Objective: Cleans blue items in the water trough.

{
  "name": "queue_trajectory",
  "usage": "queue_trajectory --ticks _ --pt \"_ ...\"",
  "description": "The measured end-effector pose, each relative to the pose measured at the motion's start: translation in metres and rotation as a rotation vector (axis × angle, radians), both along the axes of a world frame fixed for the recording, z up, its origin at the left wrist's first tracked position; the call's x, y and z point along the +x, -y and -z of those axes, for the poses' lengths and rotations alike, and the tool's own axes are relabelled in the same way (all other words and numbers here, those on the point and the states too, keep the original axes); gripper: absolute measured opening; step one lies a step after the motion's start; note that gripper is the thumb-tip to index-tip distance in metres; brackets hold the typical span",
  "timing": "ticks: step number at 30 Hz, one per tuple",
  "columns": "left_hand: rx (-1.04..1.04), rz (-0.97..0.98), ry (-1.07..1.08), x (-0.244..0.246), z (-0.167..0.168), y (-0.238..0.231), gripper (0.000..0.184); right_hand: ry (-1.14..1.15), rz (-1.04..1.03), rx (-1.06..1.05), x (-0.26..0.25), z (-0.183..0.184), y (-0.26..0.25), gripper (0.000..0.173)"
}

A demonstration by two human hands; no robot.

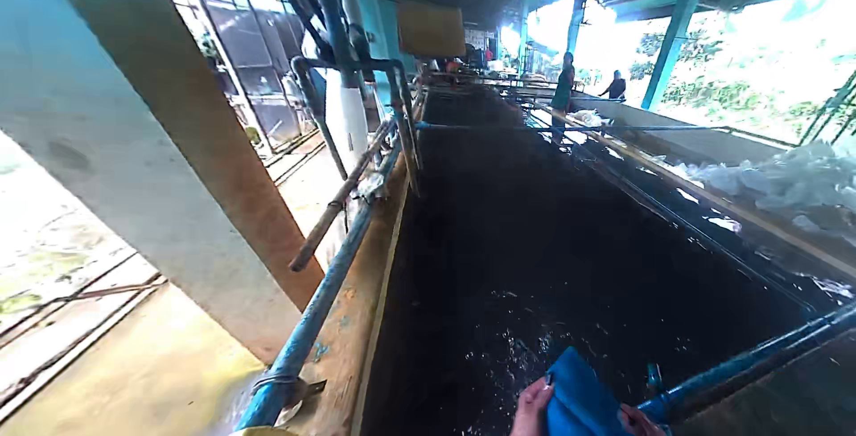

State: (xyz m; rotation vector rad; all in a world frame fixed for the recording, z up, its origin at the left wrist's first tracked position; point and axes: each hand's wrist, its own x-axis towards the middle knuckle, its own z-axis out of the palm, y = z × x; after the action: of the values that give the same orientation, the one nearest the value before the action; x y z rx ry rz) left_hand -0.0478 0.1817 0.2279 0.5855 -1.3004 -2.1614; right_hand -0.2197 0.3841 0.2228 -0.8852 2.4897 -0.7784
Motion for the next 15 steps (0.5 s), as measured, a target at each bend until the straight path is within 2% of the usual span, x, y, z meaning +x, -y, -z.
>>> queue_trajectory --ticks 2,3,5,6,8,10,11,13,15 --pt "-0.107 0.078 0.096 -0.02 -0.022 -0.027 0.027 0.216 -0.025 -0.031 0.027 -0.038 0.01 0.04" --pt "-0.233 0.079 0.212 -0.029 -0.027 -0.038 0.028 0.212 0.032 -0.239 0.045 -0.037 0.006 0.038" --pt "-0.383 0.085 0.383 -0.04 -0.03 -0.056 0.057 0.509 0.237 -0.479 0.082 -0.069 0.002 0.038" --pt "-0.295 0.122 0.364 -0.039 -0.031 -0.067 0.068 0.617 0.307 -0.598 0.093 -0.068 0.005 0.039" --pt "0.061 0.21 0.262 -0.033 -0.042 -0.089 0.062 0.677 0.449 -0.84 0.101 -0.04 0.033 0.041" --pt "0.407 0.179 0.191 -0.035 -0.042 -0.094 0.05 0.493 0.427 -0.793 0.106 -0.027 0.049 0.048" --pt "0.51 0.184 0.146 -0.036 -0.038 -0.091 0.053 0.389 0.339 -0.7 0.109 -0.021 0.052 0.054" --pt "0.515 0.115 0.142 -0.031 -0.032 -0.095 0.05 0.315 0.173 -0.56 0.107 -0.021 0.054 0.06" --pt "0.386 0.072 0.197 -0.024 -0.037 -0.108 0.048 0.476 0.162 -0.589 0.085 -0.029 0.053 0.059"
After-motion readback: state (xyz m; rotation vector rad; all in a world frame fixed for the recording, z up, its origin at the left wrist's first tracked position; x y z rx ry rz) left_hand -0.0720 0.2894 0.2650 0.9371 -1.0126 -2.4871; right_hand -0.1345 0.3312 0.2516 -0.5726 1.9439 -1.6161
